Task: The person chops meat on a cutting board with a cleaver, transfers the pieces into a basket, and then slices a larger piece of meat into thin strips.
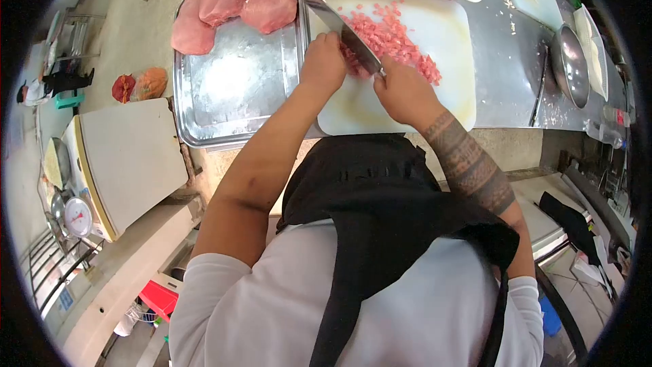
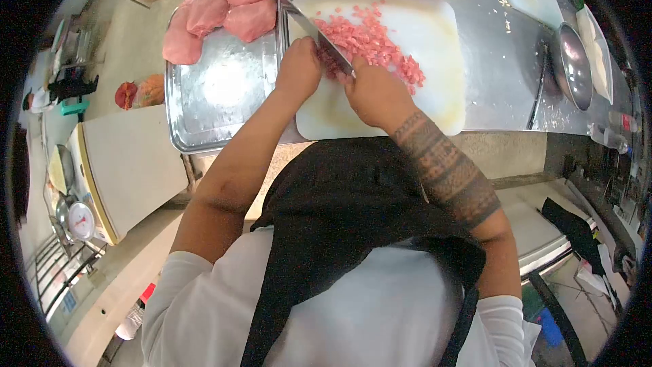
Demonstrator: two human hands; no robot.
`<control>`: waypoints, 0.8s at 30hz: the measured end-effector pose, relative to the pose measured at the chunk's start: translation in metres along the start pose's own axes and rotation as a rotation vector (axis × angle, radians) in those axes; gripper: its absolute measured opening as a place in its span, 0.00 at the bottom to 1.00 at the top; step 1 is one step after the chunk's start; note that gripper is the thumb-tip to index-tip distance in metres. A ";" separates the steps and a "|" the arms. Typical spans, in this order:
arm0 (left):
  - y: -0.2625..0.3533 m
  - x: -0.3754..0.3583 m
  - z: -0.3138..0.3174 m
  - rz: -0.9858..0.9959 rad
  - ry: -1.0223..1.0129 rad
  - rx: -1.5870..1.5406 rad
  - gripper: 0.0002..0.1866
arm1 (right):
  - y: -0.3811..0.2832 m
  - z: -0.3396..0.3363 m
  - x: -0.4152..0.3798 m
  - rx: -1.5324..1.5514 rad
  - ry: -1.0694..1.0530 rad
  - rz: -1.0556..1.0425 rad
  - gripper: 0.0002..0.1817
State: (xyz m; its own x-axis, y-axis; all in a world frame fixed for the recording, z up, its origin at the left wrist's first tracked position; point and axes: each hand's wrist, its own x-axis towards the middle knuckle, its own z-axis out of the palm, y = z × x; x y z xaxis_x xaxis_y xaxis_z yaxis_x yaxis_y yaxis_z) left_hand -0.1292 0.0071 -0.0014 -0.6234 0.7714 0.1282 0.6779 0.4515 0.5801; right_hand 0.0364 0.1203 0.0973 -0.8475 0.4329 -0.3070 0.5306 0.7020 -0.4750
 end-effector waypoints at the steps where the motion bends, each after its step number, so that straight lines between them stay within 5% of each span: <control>1: 0.000 0.002 -0.003 -0.027 -0.028 0.000 0.10 | -0.002 -0.005 -0.012 -0.011 0.023 -0.016 0.17; 4: 0.002 0.001 -0.008 0.010 -0.062 0.027 0.18 | -0.022 -0.034 -0.047 0.016 -0.036 0.026 0.16; 14: -0.014 0.003 -0.002 0.107 -0.144 0.052 0.14 | -0.007 0.028 0.017 0.051 0.079 -0.023 0.18; 20: -0.006 0.006 -0.020 0.049 -0.176 0.010 0.14 | -0.040 -0.024 -0.035 0.024 -0.012 0.051 0.17; 24: -0.012 0.005 -0.011 0.056 -0.194 0.014 0.13 | -0.025 0.017 -0.035 0.085 -0.011 0.100 0.17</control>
State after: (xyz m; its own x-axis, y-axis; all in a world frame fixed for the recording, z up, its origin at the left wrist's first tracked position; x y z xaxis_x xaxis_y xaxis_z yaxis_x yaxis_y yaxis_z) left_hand -0.1444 0.0003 0.0007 -0.4990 0.8666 0.0015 0.7152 0.4108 0.5654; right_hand 0.0529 0.0782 0.1062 -0.7905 0.4918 -0.3650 0.6117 0.6048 -0.5100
